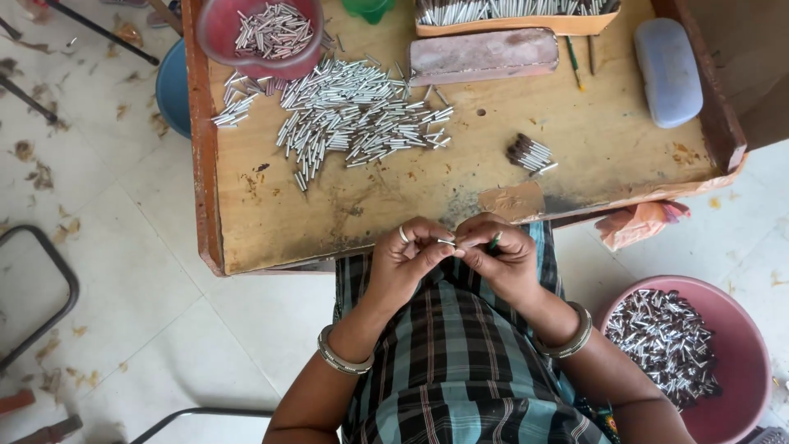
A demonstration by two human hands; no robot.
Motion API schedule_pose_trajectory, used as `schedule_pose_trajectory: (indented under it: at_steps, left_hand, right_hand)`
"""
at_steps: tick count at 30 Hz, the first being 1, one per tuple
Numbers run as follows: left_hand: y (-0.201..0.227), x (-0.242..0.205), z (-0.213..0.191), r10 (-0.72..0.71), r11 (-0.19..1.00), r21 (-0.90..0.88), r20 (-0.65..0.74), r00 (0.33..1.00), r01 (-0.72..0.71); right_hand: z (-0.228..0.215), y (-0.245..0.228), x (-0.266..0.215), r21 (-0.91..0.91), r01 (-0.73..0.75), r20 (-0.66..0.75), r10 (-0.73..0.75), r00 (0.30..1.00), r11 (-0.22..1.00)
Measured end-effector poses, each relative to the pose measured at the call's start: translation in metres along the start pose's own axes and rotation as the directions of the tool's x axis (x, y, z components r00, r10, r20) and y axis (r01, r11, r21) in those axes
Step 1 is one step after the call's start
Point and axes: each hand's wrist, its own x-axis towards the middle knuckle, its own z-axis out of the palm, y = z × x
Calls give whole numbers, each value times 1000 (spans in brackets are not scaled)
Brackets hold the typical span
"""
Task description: Assembling small metal components by sliding metal tubes onto thin rods.
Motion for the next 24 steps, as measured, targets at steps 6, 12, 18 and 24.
schedule_pose_trajectory:
  at_steps: [6, 12, 18, 24]
  left_hand:
    - [47, 38, -5, 189, -13, 998, 58, 980, -57]
    - [-10, 24, -23, -67, 980, 170, -215, 974, 105]
    - [-10, 27, -8, -118, 989, 64, -159, 980, 130]
    - [-14, 24, -2, -91, 992, 68, -187, 978, 106]
  right_hand:
    - [-10, -18, 16, -585, 102, 44, -94, 995, 805]
    - [-17, -9, 8, -699, 149, 170, -40, 985, 700]
    - [-19, -17, 12, -698, 96, 121, -16, 993, 710]
    - [-20, -23, 14, -701, 148, 158, -50, 986, 698]
